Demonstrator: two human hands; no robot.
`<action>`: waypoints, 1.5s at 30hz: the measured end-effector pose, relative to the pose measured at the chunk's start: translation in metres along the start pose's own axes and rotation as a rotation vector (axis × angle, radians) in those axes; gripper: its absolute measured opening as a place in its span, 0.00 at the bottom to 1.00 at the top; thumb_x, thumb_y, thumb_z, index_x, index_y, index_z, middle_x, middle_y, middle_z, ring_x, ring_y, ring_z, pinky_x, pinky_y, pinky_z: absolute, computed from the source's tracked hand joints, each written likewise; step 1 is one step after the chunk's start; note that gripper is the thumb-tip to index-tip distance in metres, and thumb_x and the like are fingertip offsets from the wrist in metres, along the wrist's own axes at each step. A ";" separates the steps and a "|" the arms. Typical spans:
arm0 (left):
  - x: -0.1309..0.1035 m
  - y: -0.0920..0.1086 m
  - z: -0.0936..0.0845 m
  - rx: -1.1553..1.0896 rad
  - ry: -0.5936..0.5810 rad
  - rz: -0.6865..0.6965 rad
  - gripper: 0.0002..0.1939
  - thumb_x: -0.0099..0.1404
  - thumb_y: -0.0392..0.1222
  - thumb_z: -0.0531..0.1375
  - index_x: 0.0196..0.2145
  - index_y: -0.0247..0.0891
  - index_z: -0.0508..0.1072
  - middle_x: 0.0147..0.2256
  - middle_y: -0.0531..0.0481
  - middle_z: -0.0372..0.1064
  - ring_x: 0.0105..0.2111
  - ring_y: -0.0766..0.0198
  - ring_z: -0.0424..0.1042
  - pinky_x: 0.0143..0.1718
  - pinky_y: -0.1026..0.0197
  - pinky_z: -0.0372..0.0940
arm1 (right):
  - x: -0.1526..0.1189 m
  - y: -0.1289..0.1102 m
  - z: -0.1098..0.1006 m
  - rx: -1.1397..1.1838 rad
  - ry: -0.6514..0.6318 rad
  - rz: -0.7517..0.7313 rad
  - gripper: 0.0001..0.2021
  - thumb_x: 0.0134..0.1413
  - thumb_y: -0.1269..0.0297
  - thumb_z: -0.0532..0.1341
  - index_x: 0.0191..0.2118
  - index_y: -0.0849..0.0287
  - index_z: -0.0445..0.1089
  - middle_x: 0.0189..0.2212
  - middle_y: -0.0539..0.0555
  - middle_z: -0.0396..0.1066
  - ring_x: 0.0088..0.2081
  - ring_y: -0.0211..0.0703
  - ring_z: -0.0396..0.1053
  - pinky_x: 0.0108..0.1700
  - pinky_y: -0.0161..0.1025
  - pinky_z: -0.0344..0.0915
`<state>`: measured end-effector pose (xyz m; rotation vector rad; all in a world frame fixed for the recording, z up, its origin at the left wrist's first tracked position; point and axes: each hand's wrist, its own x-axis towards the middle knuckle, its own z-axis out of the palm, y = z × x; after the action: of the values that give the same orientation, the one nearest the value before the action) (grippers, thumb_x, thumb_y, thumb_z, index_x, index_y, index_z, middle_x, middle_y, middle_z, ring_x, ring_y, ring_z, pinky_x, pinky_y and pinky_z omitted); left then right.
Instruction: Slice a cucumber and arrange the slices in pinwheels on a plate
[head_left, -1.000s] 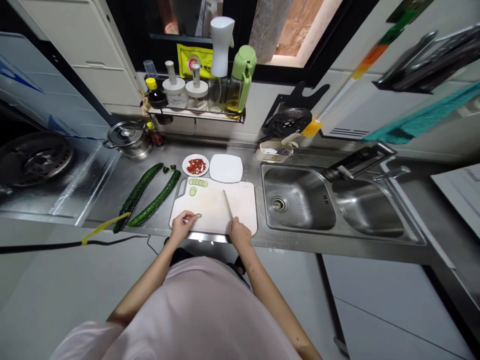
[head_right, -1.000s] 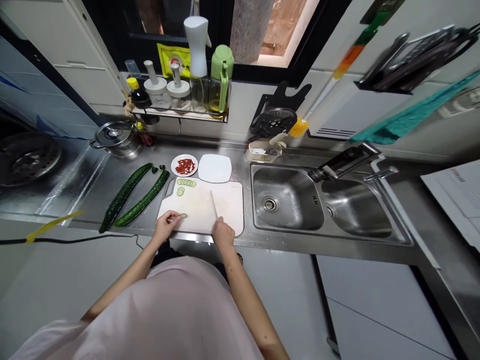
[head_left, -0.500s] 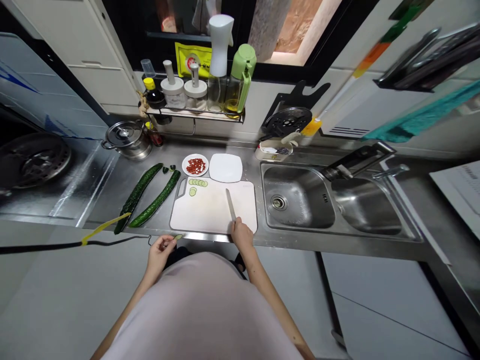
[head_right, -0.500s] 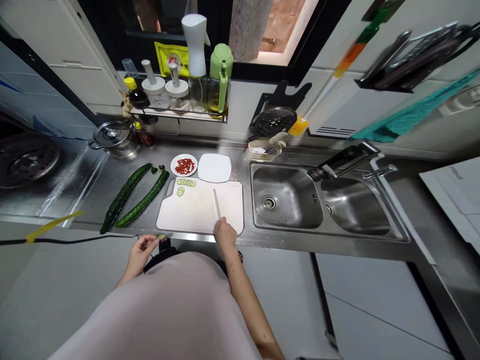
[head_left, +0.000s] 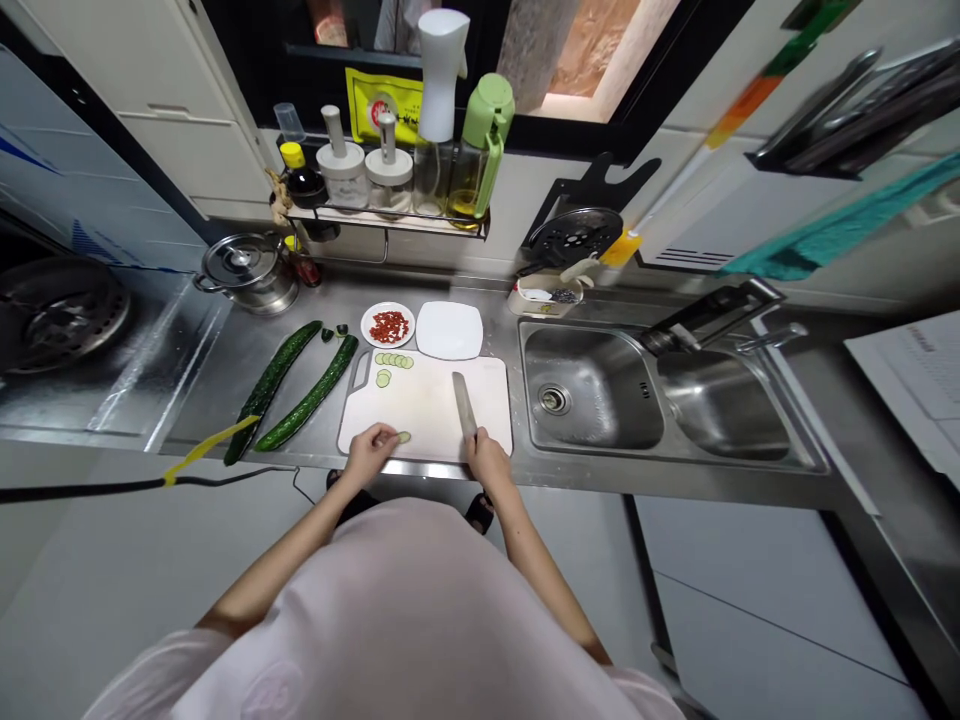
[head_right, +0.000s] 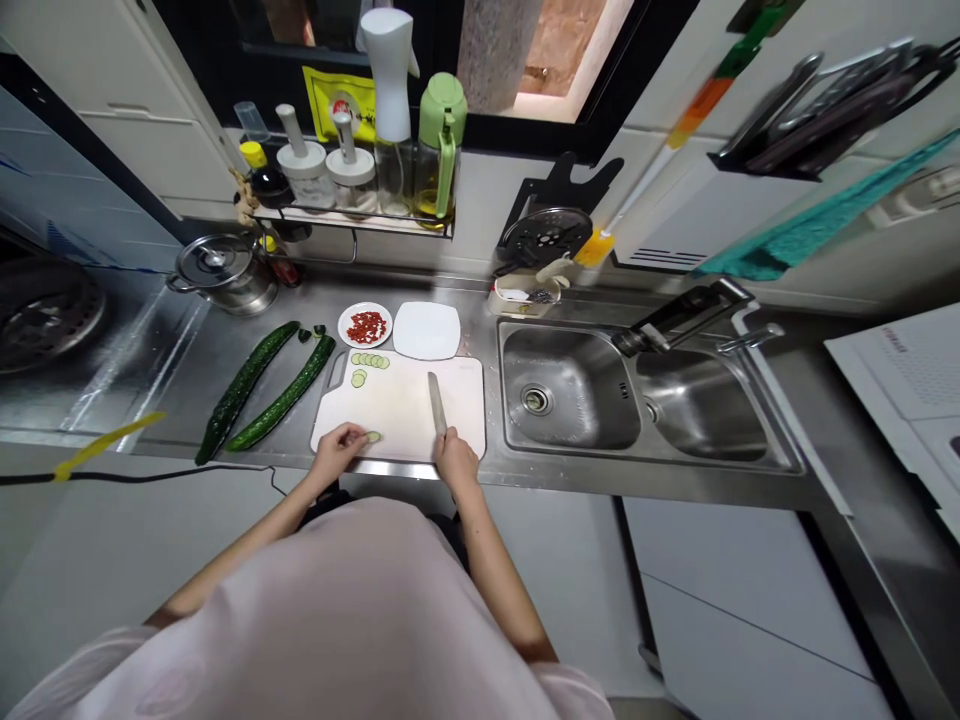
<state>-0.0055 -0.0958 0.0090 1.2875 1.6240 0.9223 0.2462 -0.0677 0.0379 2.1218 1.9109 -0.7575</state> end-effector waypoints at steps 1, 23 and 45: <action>0.013 0.003 0.004 0.007 0.010 0.023 0.12 0.57 0.50 0.62 0.32 0.38 0.74 0.27 0.53 0.70 0.28 0.67 0.67 0.32 0.65 0.61 | 0.000 0.000 -0.001 -0.004 -0.005 -0.001 0.15 0.68 0.58 0.43 0.47 0.60 0.61 0.39 0.60 0.74 0.43 0.48 0.72 0.40 0.38 0.59; 0.088 -0.009 0.036 0.347 0.154 0.198 0.10 0.62 0.39 0.56 0.39 0.37 0.74 0.34 0.48 0.71 0.32 0.64 0.68 0.39 0.63 0.62 | -0.027 -0.009 -0.012 -0.153 -0.031 -0.215 0.16 0.69 0.55 0.43 0.47 0.57 0.61 0.37 0.58 0.74 0.40 0.48 0.72 0.39 0.37 0.57; 0.100 -0.009 0.037 0.439 0.135 0.098 0.08 0.60 0.40 0.58 0.37 0.39 0.75 0.31 0.49 0.72 0.32 0.61 0.69 0.35 0.61 0.60 | -0.032 -0.020 -0.003 -0.215 -0.051 -0.278 0.15 0.68 0.56 0.44 0.47 0.57 0.62 0.37 0.59 0.75 0.41 0.49 0.73 0.40 0.39 0.59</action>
<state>0.0141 0.0018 -0.0297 1.6405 1.9574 0.7458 0.2267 -0.0913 0.0603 1.7186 2.1777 -0.6132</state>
